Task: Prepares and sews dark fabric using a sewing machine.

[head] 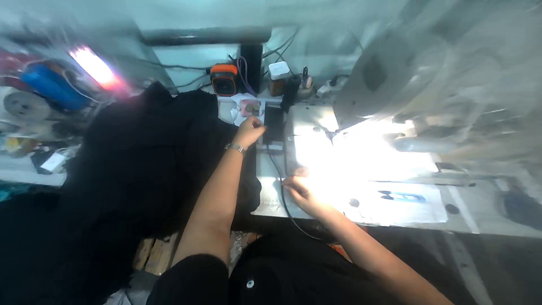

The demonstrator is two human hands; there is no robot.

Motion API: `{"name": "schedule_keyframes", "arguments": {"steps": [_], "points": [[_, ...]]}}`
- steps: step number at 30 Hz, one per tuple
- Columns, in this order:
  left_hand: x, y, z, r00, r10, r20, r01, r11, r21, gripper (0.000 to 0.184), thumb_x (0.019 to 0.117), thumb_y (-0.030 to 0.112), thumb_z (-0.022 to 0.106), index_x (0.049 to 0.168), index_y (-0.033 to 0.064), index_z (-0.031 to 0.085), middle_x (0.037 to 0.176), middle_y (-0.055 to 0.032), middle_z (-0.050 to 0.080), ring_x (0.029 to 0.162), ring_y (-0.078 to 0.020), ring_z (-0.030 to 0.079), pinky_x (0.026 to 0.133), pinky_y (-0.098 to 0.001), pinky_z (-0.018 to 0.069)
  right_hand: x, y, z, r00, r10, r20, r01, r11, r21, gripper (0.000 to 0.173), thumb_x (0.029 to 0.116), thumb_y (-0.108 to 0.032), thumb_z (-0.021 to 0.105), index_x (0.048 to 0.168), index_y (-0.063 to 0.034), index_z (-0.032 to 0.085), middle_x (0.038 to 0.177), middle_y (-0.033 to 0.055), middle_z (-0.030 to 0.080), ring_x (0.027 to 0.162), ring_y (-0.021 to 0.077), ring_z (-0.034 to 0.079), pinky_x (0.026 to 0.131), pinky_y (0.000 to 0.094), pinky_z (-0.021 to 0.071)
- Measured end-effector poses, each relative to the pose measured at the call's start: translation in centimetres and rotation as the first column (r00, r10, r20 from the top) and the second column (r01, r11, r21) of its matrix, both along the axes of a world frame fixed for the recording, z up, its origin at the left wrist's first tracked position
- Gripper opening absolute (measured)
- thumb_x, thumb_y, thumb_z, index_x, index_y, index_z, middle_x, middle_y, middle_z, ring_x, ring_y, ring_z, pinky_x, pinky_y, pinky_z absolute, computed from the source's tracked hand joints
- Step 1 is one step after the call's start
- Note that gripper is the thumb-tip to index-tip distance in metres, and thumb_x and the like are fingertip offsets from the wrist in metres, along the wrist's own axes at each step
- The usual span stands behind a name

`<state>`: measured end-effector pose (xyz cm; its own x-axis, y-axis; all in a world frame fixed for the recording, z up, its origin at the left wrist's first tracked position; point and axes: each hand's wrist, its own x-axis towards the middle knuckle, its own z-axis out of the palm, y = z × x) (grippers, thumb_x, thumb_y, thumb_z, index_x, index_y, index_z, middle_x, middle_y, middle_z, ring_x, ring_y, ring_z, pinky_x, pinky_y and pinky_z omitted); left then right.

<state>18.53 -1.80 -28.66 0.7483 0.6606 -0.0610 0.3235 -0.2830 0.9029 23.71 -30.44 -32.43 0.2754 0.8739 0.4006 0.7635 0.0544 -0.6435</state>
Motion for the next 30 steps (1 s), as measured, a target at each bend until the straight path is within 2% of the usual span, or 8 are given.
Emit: {"name": "schedule_keyframes", "arguments": {"steps": [4, 8, 11, 15, 18, 21, 27, 30], "points": [[-2.8, -1.7, 3.2, 0.991, 0.004, 0.137, 0.017, 0.989, -0.149, 0.062, 0.0966, 0.022, 0.069, 0.15, 0.005, 0.043, 0.137, -0.0216, 0.057, 0.118, -0.0285, 0.063, 0.097, -0.0457, 0.0546, 0.1, -0.1, -0.3, 1.0, 0.001, 0.002, -0.001, 1.0, 0.002, 0.022, 0.1021, -0.025, 0.056, 0.103, -0.0149, 0.076, 0.097, -0.002, 0.074, 0.104, 0.0114, 0.066, 0.101, 0.0379, 0.0493], [-10.4, -4.6, 7.8, 0.966, -0.059, 0.251, 0.025, 0.99, 0.137, 0.048, 0.101, 0.019, 0.063, 0.146, 0.0075, 0.049, 0.136, -0.0131, 0.062, 0.113, -0.0203, 0.068, 0.093, -0.0381, 0.0589, 0.0, -0.2, 0.4, 1.0, -0.004, 0.03, 0.004, 1.0, -0.027, 0.022, 0.1007, -0.026, 0.057, 0.102, -0.0145, 0.077, 0.097, -0.0003, 0.074, 0.099, 0.0121, 0.067, 0.096, 0.0378, 0.0519], [-17.1, -7.2, 9.3, 0.998, -0.016, 0.054, -0.005, 0.932, 0.361, 0.055, 0.0982, 0.021, 0.067, 0.148, 0.0131, 0.046, 0.137, -0.0099, 0.061, 0.107, -0.0195, 0.069, 0.085, -0.0386, 0.0605, -0.6, -0.3, 1.2, 1.0, 0.0, 0.007, 0.001, 0.998, -0.065, 0.026, 0.1019, -0.027, 0.057, 0.1, -0.0102, 0.076, 0.092, 0.0025, 0.073, 0.09, 0.0123, 0.068, 0.091, 0.036, 0.0525], [-20.4, -6.9, 5.6, 0.951, 0.041, -0.305, 0.18, 0.73, 0.659, 0.043, 0.0902, 0.021, 0.079, 0.13, 0.0103, 0.066, 0.13, -0.0148, 0.064, 0.127, -0.0345, 0.057, 0.108, -0.0568, 0.046, -3.3, 1.1, 2.6, 0.988, 0.004, -0.157, -0.011, 0.999, -0.042, 0.034, 0.1049, -0.033, 0.055, 0.103, -0.0056, 0.074, 0.091, 0.0065, 0.071, 0.08, 0.0101, 0.066, 0.077, 0.0274, 0.0567], [-20.5, -6.5, 2.4, 0.918, 0.136, -0.372, 0.189, 0.675, 0.713, 0.021, 0.093, 0.013, 0.072, 0.114, 0.0111, 0.073, 0.111, -0.0142, 0.07, 0.117, -0.0368, 0.061, 0.102, -0.0576, 0.0475, -6.5, 2.7, 5.4, 0.977, 0.097, -0.192, -0.153, 0.94, -0.304, 0.045, 0.1026, -0.044, 0.058, 0.129, -0.0081, 0.063, 0.1, 0.0096, 0.071, 0.082, 0.0195, 0.07, 0.078, 0.0413, 0.0598], [-20.0, -6.5, 2.7, 0.915, 0.192, -0.355, 0.122, 0.707, 0.697, 0.036, 0.0913, 0.011, 0.075, 0.126, 0.0077, 0.067, 0.126, -0.0207, 0.062, 0.12, -0.0396, 0.06, 0.102, -0.0566, 0.0507, -8.2, 3.0, 7.1, 0.951, 0.206, -0.23, -0.298, 0.803, -0.515, 0.033, 0.1026, -0.023, 0.057, 0.13, -0.005, 0.059, 0.105, 0.0162, 0.071, 0.095, 0.0304, 0.071, 0.088, 0.0522, 0.0562], [-20.6, -7.4, 5.0, 0.908, 0.228, -0.351, 0.065, 0.752, 0.656, 0.024, 0.093, 0.01, 0.074, 0.116, 0.0058, 0.071, 0.113, -0.0171, 0.069, 0.104, -0.0353, 0.069, 0.09, -0.056, 0.0573, -6.4, -1.1, 7.1, 0.871, 0.314, -0.379, -0.425, 0.867, -0.258, 0.016, 0.0978, -0.011, 0.056, 0.108, -0.0035, 0.066, 0.086, 0.0075, 0.067, 0.071, 0.0109, 0.063, 0.067, 0.0293, 0.0548], [-20.6, -11.1, 7.4, 0.976, 0.159, -0.151, -0.019, 0.748, 0.664, 0.026, 0.0838, 0.001, 0.077, 0.109, 0.0045, 0.072, 0.104, -0.0138, 0.071, 0.093, -0.0292, 0.07, 0.081, -0.051, 0.0588, -6.2, -1.5, 7.6, 0.926, 0.191, -0.325, -0.266, 0.943, -0.203, 0.029, 0.1003, -0.025, 0.062, 0.119, -0.0026, 0.063, 0.107, 0.0123, 0.066, 0.088, 0.0151, 0.065, 0.077, 0.0298, 0.0563]]}}
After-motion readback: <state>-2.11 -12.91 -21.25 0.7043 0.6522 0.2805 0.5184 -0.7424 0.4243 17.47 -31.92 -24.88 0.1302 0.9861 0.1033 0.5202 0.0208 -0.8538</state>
